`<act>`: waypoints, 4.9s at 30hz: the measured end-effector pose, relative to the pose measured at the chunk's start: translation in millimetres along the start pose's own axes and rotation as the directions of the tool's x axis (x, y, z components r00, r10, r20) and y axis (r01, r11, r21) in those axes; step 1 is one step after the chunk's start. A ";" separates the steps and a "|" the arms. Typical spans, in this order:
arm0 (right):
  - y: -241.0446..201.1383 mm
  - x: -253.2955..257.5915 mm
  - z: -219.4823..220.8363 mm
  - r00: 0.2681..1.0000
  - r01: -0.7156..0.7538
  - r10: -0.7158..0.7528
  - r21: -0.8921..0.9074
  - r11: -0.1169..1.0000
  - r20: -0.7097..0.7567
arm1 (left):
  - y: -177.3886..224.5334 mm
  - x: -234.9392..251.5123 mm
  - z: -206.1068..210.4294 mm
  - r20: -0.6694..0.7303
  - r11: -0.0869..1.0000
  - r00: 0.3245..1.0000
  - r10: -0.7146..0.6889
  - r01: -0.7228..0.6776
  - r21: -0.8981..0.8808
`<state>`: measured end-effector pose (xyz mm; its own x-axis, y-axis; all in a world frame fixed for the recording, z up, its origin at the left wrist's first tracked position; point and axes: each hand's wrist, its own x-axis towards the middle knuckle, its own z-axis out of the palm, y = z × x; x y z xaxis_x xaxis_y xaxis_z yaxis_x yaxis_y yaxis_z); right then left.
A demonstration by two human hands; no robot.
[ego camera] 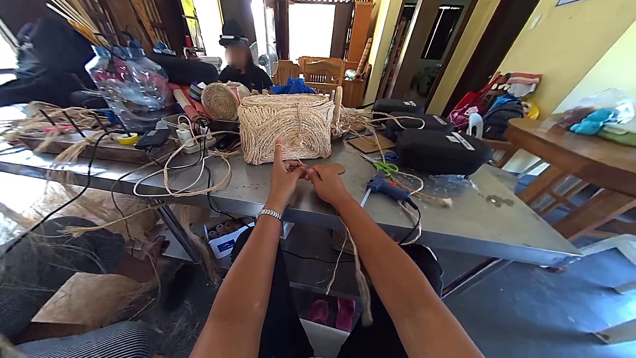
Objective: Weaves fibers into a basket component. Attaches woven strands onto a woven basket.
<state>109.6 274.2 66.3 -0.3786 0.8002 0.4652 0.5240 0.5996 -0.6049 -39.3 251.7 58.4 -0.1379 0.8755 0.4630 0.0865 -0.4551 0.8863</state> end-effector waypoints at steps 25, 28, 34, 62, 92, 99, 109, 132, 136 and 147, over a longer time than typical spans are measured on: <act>-8.1 -11.8 -17.6 0.811 -0.164 0.216 0.144 0.976 -0.544 | -10.2 -8.0 -3.6 -0.195 0.999 0.980 0.028 -0.022 0.032; -8.3 -14.5 -9.8 0.807 -0.054 0.071 0.047 0.997 -0.586 | -4.4 -9.2 -3.3 -0.072 0.992 0.997 0.019 -0.010 0.123; 1.0 0.3 6.3 0.959 0.173 -0.169 -0.005 0.985 -0.229 | 1.5 -6.4 -1.4 0.033 0.990 0.998 0.047 -0.051 0.129; -1.1 1.0 -2.4 0.960 -0.015 0.024 0.036 0.999 -0.279 | -9.4 16.4 1.3 0.101 0.985 0.984 0.147 -0.155 0.070; 4.1 1.9 -4.3 0.980 0.028 -0.011 0.082 0.996 -0.198 | -8.0 15.7 -1.7 0.074 0.985 0.982 0.173 -0.173 -0.002; 5.1 2.0 -4.9 0.980 0.025 -0.009 0.079 0.997 -0.200 | 3.1 8.1 0.4 0.103 0.987 0.982 0.158 -0.155 -0.042; 5.5 1.4 -1.6 0.990 0.054 -0.046 0.058 0.997 -0.137 | 0.8 0.4 -1.6 0.023 0.992 0.994 0.109 -0.107 -0.068; -2.9 -1.3 -1.2 0.898 0.170 -0.161 -0.015 0.985 -0.411 | -1.1 -0.3 1.4 0.023 0.989 0.997 0.074 -0.077 0.127; 3.6 1.4 3.7 0.964 0.167 -0.152 0.050 0.985 -0.220 | -2.4 0.7 0.8 0.059 0.989 0.990 0.125 -0.129 0.070; 0.1 -1.2 -1.5 0.949 0.111 -0.114 -0.029 0.993 -0.294 | 0.4 -0.7 2.0 0.041 0.986 0.991 0.128 -0.131 0.104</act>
<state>111.3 273.2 66.6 -0.1947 0.6862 0.7008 0.5011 0.6838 -0.5304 -37.2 251.2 58.4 -0.0848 0.8162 0.5716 0.2062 -0.5468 0.8115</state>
